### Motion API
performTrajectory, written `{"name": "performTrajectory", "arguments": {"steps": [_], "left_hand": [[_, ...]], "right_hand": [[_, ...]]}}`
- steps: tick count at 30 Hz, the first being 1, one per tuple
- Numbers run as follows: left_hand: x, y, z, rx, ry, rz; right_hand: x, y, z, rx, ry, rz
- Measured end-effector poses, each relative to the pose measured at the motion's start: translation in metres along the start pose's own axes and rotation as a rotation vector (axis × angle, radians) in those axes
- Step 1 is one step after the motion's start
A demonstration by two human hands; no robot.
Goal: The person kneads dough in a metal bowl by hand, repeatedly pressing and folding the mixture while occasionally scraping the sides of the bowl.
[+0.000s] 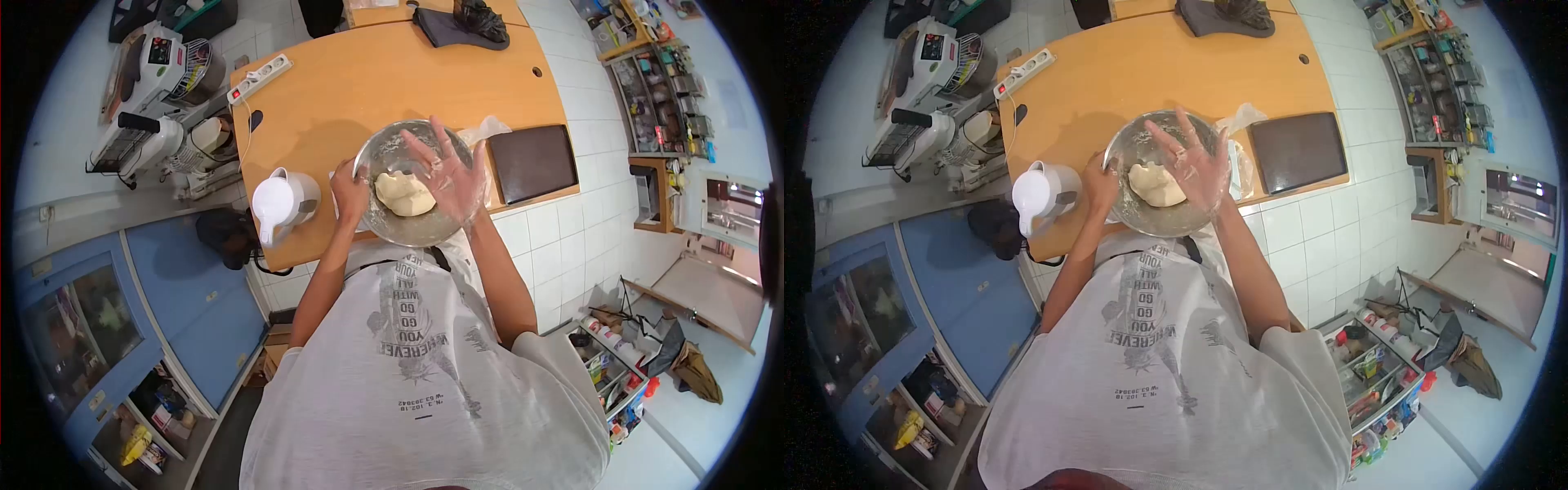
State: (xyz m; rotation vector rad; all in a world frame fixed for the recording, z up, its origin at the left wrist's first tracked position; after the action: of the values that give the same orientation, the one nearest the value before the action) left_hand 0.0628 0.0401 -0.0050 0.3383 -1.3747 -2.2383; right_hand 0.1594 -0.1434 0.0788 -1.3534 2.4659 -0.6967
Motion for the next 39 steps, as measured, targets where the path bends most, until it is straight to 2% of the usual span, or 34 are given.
{"name": "performTrajectory", "arguments": {"steps": [1, 3, 4, 6, 7, 9, 11, 13, 17, 20, 22, 23, 28, 31, 33, 35, 37, 39], "left_hand": [[0.001, -0.001, 0.001, 0.000, 0.012, 0.004], [0.000, -0.002, 0.000, 0.024, -0.002, 0.020], [0.001, -0.002, 0.001, 0.049, -0.003, 0.049], [0.002, 0.001, 0.004, 0.028, 0.018, 0.026], [0.002, 0.003, 0.004, 0.013, 0.020, -0.003], [0.002, 0.002, 0.004, 0.016, 0.046, -0.014], [0.001, 0.003, 0.004, -0.022, 0.049, -0.043], [0.001, 0.003, 0.004, -0.013, 0.034, -0.014], [0.001, 0.002, 0.004, -0.004, -0.003, 0.006], [0.001, 0.002, 0.003, 0.007, 0.030, -0.011], [0.001, 0.000, 0.002, 0.006, 0.032, -0.014], [0.001, -0.002, 0.002, 0.008, 0.029, -0.020], [0.000, -0.001, 0.002, 0.020, -0.007, 0.039], [0.000, 0.000, 0.003, -0.008, 0.034, -0.022], [0.000, 0.000, 0.002, 0.039, 0.010, 0.022], [-0.001, 0.001, 0.003, 0.018, 0.016, -0.009], [-0.001, 0.000, 0.002, 0.006, 0.004, 0.001], [-0.004, -0.004, 0.000, 0.005, 0.005, 0.014]], "right_hand": [[-0.003, 0.000, 0.000, 0.001, -0.008, -0.009], [-0.011, 0.009, 0.000, 0.301, -0.031, -0.158], [-0.015, 0.020, 0.009, 0.297, -0.044, -0.170], [-0.018, 0.055, 0.039, 0.642, -0.153, -0.366], [-0.016, 0.070, 0.049, 0.641, -0.165, -0.376], [-0.006, 0.099, 0.058, 1.804, -0.231, -0.477], [-0.001, 0.104, 0.051, 1.871, -0.164, -0.466], [0.001, 0.109, 0.056, 2.289, -0.189, -0.355], [-0.003, 0.104, 0.062, 2.253, -0.148, -0.365], [-0.011, 0.103, 0.070, 2.265, -0.105, -0.457], [-0.020, 0.102, 0.072, 2.337, -0.007, -0.315], [-0.025, 0.102, 0.077, 2.337, -0.015, -0.310], [-0.051, 0.099, 0.093, 2.172, -0.019, -0.441], [-0.053, 0.098, 0.102, 2.120, 0.006, -0.393], [-0.050, 0.106, 0.124, 2.164, 0.054, -0.336], [-0.049, 0.109, 0.136, 2.208, 0.029, -0.214], [-0.041, 0.105, 0.120, 2.174, 0.007, -0.261], [-0.029, 0.096, 0.095, 2.136, 0.107, 0.012]]}}
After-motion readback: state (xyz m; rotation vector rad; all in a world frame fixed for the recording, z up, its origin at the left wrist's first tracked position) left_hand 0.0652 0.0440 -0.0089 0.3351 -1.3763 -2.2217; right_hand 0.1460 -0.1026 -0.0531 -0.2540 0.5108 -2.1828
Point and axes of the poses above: each hand's wrist, its own x-axis away from the middle knuckle, its own z-axis out of the back of the hand, y = z × x, the point moved 5 cm from there along -x, towards the middle knuckle, and after that the axes turned 10 degrees about -y, right-handed, at the moved point
